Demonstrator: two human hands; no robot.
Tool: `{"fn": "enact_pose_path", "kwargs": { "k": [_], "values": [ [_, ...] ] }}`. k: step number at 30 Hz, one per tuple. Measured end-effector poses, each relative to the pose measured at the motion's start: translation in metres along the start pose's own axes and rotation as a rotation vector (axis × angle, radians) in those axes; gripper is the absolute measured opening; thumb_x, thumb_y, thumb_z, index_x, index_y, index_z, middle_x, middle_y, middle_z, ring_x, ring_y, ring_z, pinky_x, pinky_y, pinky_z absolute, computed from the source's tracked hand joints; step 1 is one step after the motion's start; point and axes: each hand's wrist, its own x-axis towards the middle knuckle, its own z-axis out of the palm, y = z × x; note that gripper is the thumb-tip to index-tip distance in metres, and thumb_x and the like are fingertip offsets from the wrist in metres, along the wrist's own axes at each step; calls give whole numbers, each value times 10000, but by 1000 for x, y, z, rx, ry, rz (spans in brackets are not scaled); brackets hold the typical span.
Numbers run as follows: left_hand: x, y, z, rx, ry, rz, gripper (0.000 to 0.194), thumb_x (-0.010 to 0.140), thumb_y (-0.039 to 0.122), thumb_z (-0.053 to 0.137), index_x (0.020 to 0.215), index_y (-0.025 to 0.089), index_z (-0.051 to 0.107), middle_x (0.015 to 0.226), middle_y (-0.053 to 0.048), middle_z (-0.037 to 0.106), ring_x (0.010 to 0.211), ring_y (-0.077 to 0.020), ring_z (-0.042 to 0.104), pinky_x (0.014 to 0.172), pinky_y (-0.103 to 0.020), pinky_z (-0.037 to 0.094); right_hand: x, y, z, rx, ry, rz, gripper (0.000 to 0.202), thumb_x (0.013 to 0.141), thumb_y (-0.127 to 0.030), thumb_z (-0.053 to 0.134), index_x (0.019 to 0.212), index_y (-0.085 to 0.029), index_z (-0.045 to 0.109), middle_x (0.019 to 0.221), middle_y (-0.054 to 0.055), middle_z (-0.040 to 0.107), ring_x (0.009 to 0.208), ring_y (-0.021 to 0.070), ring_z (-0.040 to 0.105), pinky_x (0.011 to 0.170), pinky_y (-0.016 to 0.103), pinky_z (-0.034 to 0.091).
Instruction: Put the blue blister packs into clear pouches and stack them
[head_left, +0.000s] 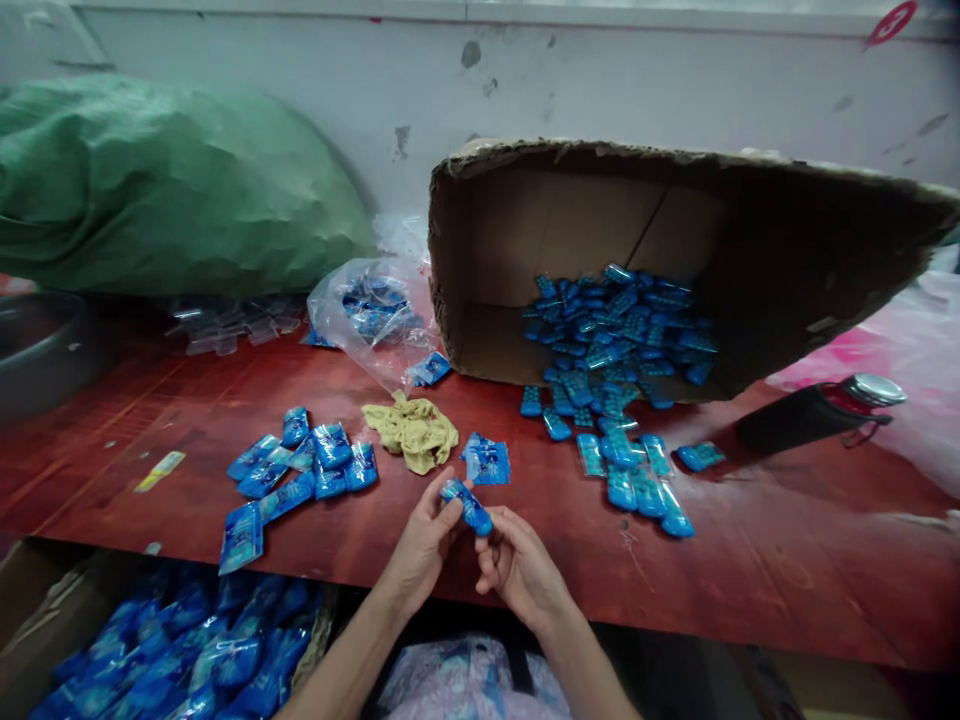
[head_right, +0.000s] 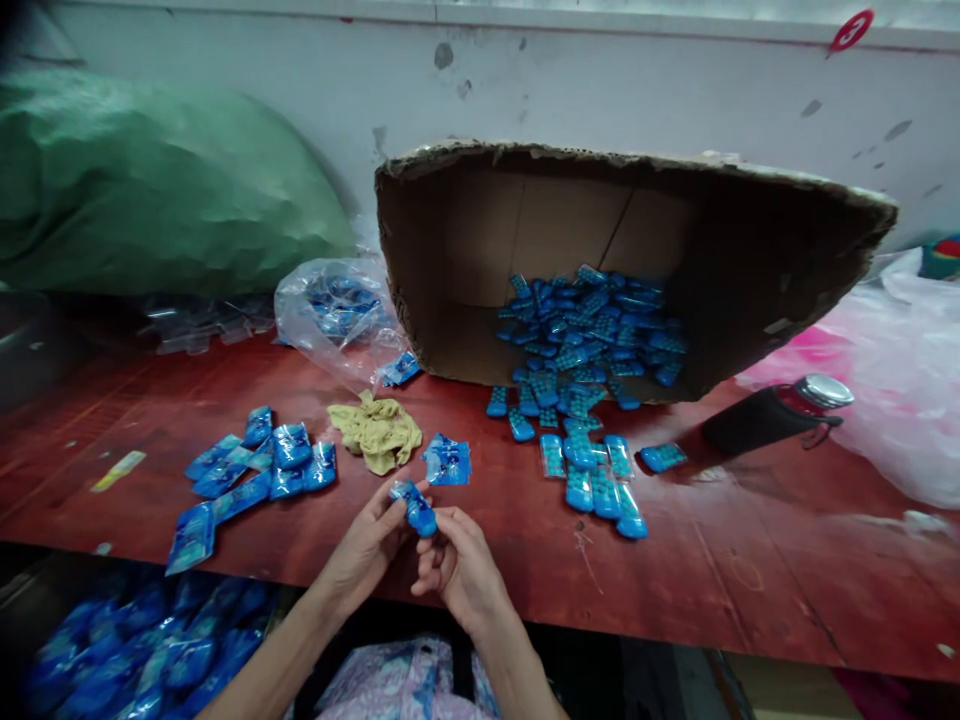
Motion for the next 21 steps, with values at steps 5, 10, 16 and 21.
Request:
{"fn": "enact_pose_path", "kwargs": {
  "k": [5, 10, 16, 21],
  "values": [
    [7, 1, -4, 29, -60, 0, 223, 682, 242, 640, 856, 172, 521, 786, -30, 652, 720, -130, 596, 726, -275, 438, -1, 4, 2, -18, 11, 75, 262, 755, -396, 560, 820, -146, 516, 590, -30, 569, 351, 57, 502, 327, 197, 487],
    [9, -5, -2, 119, 132, 81, 300, 586, 258, 706, 752, 184, 468, 570, 79, 533, 498, -66, 511, 521, -194, 416, -6, 8, 5, -442, 136, -152, 360, 725, -506, 547, 876, -187, 482, 648, -31, 559, 369, 72, 518, 287, 160, 411],
    [7, -8, -2, 310, 210, 105, 336, 590, 355, 679, 786, 188, 462, 524, 86, 508, 366, -54, 438, 339, -164, 318, -12, 7, 9, -1007, 190, -470, 185, 838, -340, 450, 894, -197, 554, 600, -11, 597, 398, 91, 502, 422, 186, 390],
    [3, -9, -2, 296, 135, 65, 310, 655, 396, 615, 821, 198, 445, 529, 72, 524, 388, -81, 496, 340, -166, 332, -14, 7, 7, -1104, 175, -489, 224, 863, -313, 393, 976, -205, 554, 603, 2, 587, 442, 120, 523, 454, 203, 388]
  ]
}}
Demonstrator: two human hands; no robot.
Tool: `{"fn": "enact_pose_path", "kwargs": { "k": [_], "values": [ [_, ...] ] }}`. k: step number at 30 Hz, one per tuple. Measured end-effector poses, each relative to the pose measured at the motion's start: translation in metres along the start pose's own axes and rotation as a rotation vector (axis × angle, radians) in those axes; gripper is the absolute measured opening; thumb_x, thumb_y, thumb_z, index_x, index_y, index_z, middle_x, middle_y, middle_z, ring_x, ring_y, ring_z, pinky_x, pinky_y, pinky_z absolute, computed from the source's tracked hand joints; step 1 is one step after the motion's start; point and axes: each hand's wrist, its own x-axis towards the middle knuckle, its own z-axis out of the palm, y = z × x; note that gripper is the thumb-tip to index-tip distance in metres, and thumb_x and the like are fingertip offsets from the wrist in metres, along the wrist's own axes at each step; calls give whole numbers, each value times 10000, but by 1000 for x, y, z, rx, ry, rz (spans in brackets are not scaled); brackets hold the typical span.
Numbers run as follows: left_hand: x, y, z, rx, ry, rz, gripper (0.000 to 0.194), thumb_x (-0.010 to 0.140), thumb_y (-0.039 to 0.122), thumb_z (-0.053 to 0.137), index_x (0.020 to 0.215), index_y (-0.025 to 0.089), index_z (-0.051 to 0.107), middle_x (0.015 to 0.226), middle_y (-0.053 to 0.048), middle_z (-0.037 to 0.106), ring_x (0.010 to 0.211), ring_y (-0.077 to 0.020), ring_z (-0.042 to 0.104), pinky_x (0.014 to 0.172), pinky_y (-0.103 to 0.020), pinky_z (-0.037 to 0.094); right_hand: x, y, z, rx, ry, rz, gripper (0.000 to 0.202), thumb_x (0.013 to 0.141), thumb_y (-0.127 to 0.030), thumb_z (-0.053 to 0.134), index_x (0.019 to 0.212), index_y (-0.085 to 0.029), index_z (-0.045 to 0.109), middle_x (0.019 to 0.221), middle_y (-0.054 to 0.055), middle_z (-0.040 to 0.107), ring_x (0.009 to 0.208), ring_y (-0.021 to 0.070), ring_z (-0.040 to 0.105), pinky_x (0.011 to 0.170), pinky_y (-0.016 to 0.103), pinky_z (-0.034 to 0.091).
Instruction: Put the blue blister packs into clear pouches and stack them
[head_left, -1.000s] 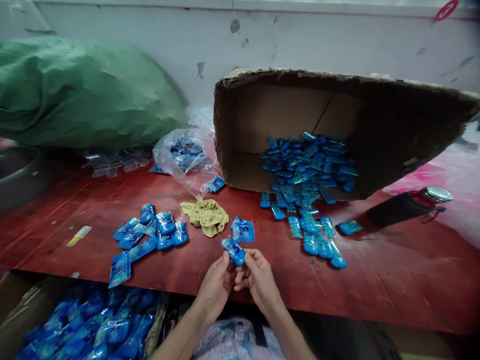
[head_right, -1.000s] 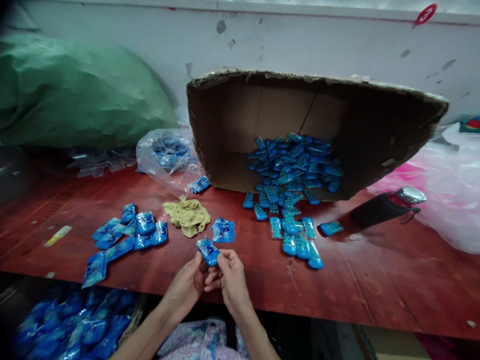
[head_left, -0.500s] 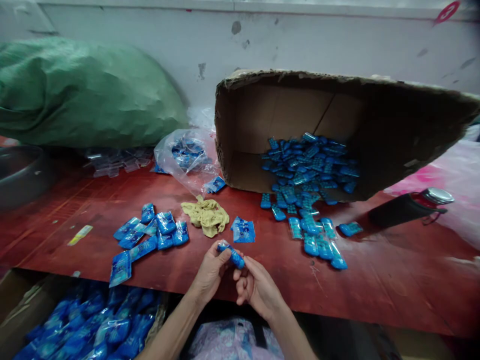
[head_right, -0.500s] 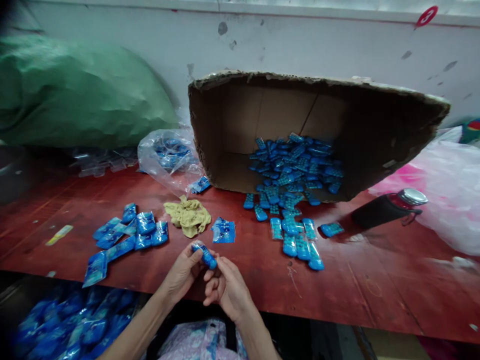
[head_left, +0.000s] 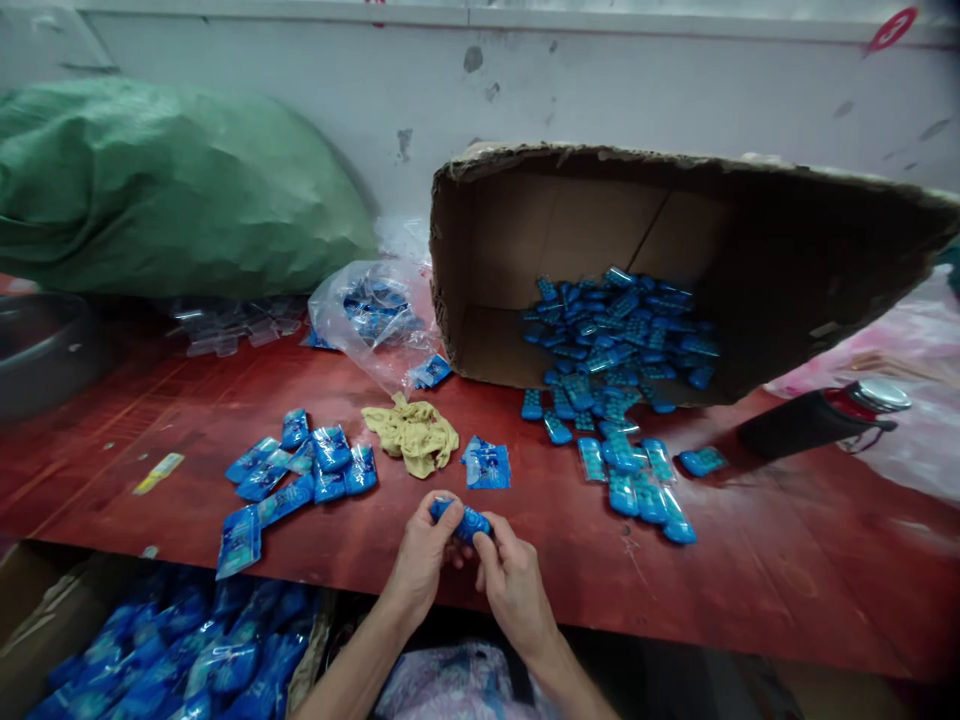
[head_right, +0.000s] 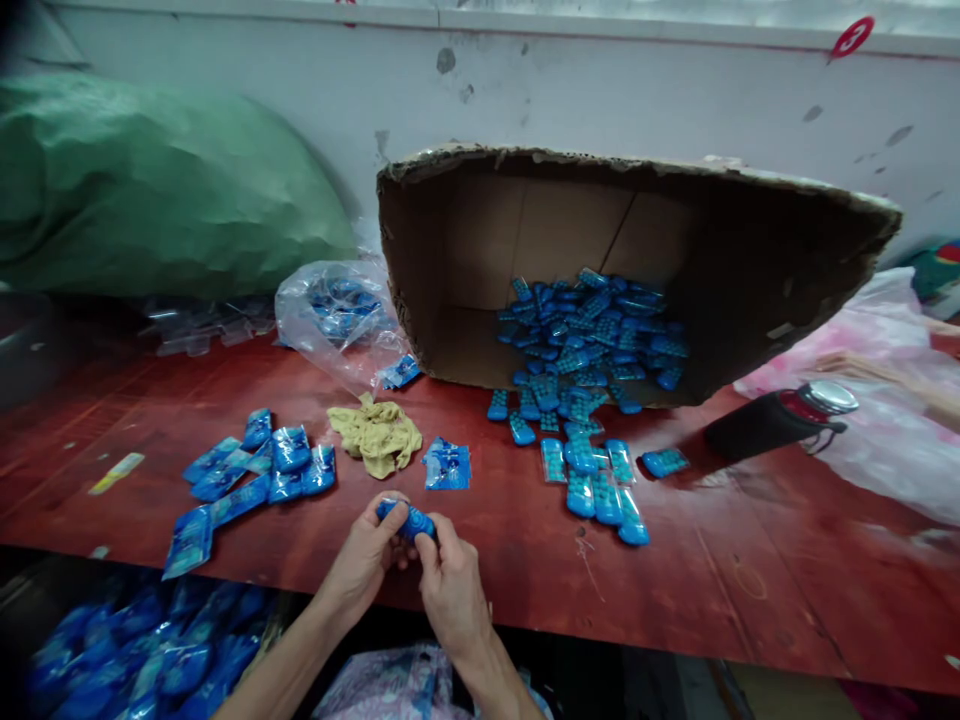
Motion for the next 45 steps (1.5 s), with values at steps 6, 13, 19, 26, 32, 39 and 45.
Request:
{"fn": "enact_pose_path", "kwargs": {
  "k": [6, 13, 19, 26, 32, 39, 45],
  "values": [
    [-2, -3, -1, 47, 103, 54, 342, 655, 421, 603, 868, 204, 445, 558, 75, 526, 386, -78, 501, 358, -179, 380, 1, -1, 2, 46, -38, 96, 313, 881, -371, 334, 1061, -209, 531, 483, -35, 498, 388, 109, 480, 412, 191, 379],
    [-3, -4, -2, 194, 215, 114, 343, 633, 448, 607, 822, 198, 468, 524, 85, 494, 342, -71, 457, 318, -182, 366, 2, -6, 1, 68, -33, 30, 335, 892, -357, 315, 990, -173, 577, 480, -24, 499, 407, 105, 489, 437, 194, 400],
    [1, -5, -6, 69, 153, 74, 428, 633, 486, 589, 922, 190, 480, 545, 75, 505, 357, -74, 461, 354, -201, 393, 1, 6, 5, 261, -112, 74, 339, 844, -306, 426, 1158, -185, 468, 814, 51, 622, 669, 157, 605, 525, 234, 507],
    [3, -3, -4, 61, 157, 71, 528, 605, 463, 620, 1028, 173, 494, 582, 65, 505, 418, -73, 479, 396, -197, 405, 3, 7, 6, 178, 7, -22, 238, 802, -229, 496, 1033, -193, 543, 949, 63, 621, 795, 176, 613, 702, 275, 512],
    [1, 3, -5, 220, 172, 113, 409, 621, 399, 626, 944, 172, 521, 540, 74, 507, 371, -62, 450, 376, -184, 377, 4, 6, 8, 278, -32, 147, 256, 816, -341, 475, 986, -166, 553, 717, 32, 608, 607, 149, 594, 475, 227, 506],
    [0, 9, 0, 52, 216, 97, 396, 616, 277, 672, 951, 199, 476, 644, 53, 562, 481, -86, 529, 435, -193, 432, 6, 10, 10, 225, 42, -15, 210, 828, -248, 459, 1014, -194, 539, 915, 60, 594, 769, 169, 604, 623, 266, 529],
    [3, 11, -1, -330, 37, -204, 136, 671, 163, 636, 720, 147, 511, 662, -8, 617, 589, -99, 580, 599, -230, 488, 7, 15, 5, -150, 54, -321, 303, 837, -125, 395, 1097, -206, 527, 1000, 87, 546, 928, 178, 552, 813, 292, 473]
  ]
}}
